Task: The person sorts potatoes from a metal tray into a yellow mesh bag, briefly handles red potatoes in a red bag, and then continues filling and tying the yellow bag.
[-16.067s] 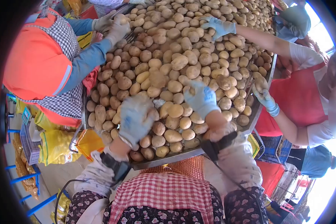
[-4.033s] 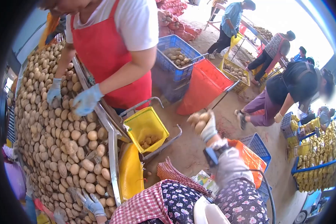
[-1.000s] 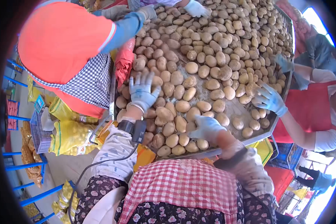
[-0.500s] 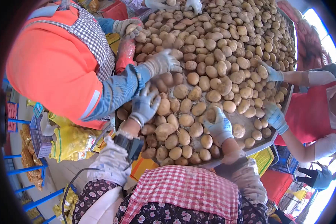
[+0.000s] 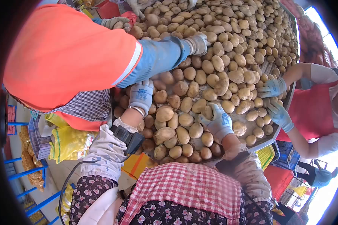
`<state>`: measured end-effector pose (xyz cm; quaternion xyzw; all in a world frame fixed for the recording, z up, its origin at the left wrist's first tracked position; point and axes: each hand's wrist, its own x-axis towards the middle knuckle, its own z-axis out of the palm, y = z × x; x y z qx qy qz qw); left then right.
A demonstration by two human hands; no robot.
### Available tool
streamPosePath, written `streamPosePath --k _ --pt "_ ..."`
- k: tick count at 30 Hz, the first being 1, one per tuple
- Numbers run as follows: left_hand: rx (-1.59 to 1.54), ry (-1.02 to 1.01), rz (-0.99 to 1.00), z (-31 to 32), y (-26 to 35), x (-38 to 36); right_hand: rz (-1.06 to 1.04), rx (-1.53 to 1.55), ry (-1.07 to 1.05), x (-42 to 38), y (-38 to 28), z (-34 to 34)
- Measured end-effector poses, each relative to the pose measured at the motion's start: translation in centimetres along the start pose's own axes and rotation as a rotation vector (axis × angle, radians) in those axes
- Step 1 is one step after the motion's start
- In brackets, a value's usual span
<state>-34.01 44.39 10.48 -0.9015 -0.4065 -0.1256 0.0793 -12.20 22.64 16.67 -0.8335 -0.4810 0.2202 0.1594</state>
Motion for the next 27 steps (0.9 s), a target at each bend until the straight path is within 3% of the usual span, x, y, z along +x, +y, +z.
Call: streamPosePath --k 1,3,5,7,9,11,12,13,14,15,16,17,19,20,21,23,24,25,26,27 --pt "0.116 -0.133 0.048 -0.6 0.4 -0.5 0.001 0.007 0.010 -0.3 0.2 -0.1" --pt "0.088 -0.124 0.037 0.2 -0.3 -1.2 0.009 0.021 0.026 -0.6 0.9 0.1" --pt "-0.122 -0.186 -0.185 -0.8 -0.7 -1.6 -0.003 0.216 0.088 -0.9 2.4 0.7" --pt "-0.121 -0.219 -0.194 -0.8 -0.8 -0.5 -0.010 0.241 0.108 -1.0 2.5 0.6" --pt "-0.044 -0.444 -0.256 -1.9 -0.7 1.8 -0.006 0.294 0.081 -1.0 2.0 0.2" --pt "-0.059 -0.447 -0.251 1.0 -2.2 3.5 -0.018 0.317 0.098 -0.8 2.5 1.0" --pt "-0.166 -0.467 -0.307 3.5 -3.2 4.3 0.015 0.511 0.128 -0.8 3.5 1.9" --pt "-0.274 -0.486 -0.364 1.0 -2.8 4.8 0.048 0.706 0.156 -1.1 3.9 2.2" --pt "-0.207 -0.515 -0.181 -0.3 -2.9 4.1 0.039 0.706 0.162 -1.9 4.5 1.9" --pt "-0.206 -0.505 -0.183 -1.3 -2.7 2.7 0.139 1.036 0.068 -3.1 4.7 1.3" --pt "-0.395 -0.376 -0.239 -1.6 -2.7 1.5 0.241 1.365 -0.034 -3.8 4.7 0.5" --pt "-0.582 -0.244 -0.284 -2.3 -2.6 0.5 0.231 1.370 -0.024 -4.0 3.9 -0.5" --pt "-1.163 -0.131 -0.344 -6.7 1.6 -0.9 0.361 1.855 -0.353 -5.2 1.8 -1.9" --pt "-1.205 -0.210 -0.178 -8.1 4.5 -1.8 0.248 1.955 -0.545 -4.9 1.4 -2.0" --pt "-1.238 -0.277 -0.016 -9.1 6.8 -2.6 0.221 1.927 -0.506 -4.9 0.9 -1.2" --pt "-0.868 0.082 0.287 -8.5 8.6 -3.5 0.126 1.578 -0.250 -5.5 0.5 0.7" --pt "-0.879 0.108 0.157 -7.0 7.3 -2.7 0.033 1.330 -0.163 -5.8 0.5 1.2" --pt "-0.445 0.066 -0.077 -6.4 5.9 -2.1 -0.054 1.083 -0.100 -6.0 0.4 1.4" --pt "-0.309 0.066 -0.171 -3.9 3.6 -1.8 -0.121 0.868 -0.044 -6.3 0.5 1.4" --pt "-0.184 -0.239 -0.234 -2.3 1.7 -2.1 -0.159 0.732 -0.011 -6.3 0.6 1.4"
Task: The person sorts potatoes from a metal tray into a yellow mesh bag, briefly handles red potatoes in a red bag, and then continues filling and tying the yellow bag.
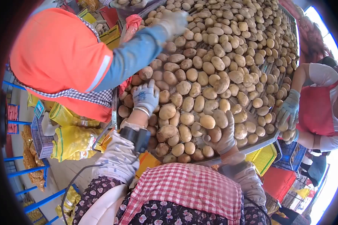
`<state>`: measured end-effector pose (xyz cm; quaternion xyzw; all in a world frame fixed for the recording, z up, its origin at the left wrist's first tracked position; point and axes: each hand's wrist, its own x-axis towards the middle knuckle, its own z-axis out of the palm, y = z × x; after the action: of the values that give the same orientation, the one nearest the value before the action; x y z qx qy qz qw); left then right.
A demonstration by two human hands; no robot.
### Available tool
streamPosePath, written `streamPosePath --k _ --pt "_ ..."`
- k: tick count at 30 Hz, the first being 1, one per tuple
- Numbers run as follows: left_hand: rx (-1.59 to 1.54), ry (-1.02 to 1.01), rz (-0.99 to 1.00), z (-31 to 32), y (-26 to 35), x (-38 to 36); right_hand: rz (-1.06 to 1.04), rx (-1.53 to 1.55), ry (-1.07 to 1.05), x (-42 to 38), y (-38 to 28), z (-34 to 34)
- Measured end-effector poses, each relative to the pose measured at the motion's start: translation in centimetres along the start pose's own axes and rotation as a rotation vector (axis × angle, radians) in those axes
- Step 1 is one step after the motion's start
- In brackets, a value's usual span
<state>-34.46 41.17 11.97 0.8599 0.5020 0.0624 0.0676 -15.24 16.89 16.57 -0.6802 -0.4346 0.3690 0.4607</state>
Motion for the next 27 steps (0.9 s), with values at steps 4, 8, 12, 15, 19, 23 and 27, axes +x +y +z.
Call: streamPosePath --k 4,8,12,15,19,23,27 --pt "0.034 -0.131 0.021 -0.4 -0.9 1.3 0.500 1.385 -0.292 0.9 0.8 -1.8" --pt "-0.372 0.034 -0.077 0.3 -1.2 2.5 0.401 0.735 0.079 1.0 4.9 0.1" --pt "-0.462 0.159 0.015 2.2 -0.3 1.3 0.377 0.677 -0.263 2.1 -0.1 0.3" --pt "-0.374 0.089 -0.028 1.8 -0.2 2.2 -0.012 0.241 -0.287 1.9 0.6 0.6" --pt "-0.989 0.248 0.360 -3.6 4.8 -1.4 0.439 1.091 -0.129 1.8 -2.1 1.4" --pt "-0.777 0.076 0.454 -5.6 7.3 -4.3 -0.100 -0.053 -0.111 1.8 -3.9 0.1" --pt "0.038 0.090 0.144 -1.8 -2.8 -1.5 -0.511 -1.124 -0.049 0.4 -2.9 -1.1"
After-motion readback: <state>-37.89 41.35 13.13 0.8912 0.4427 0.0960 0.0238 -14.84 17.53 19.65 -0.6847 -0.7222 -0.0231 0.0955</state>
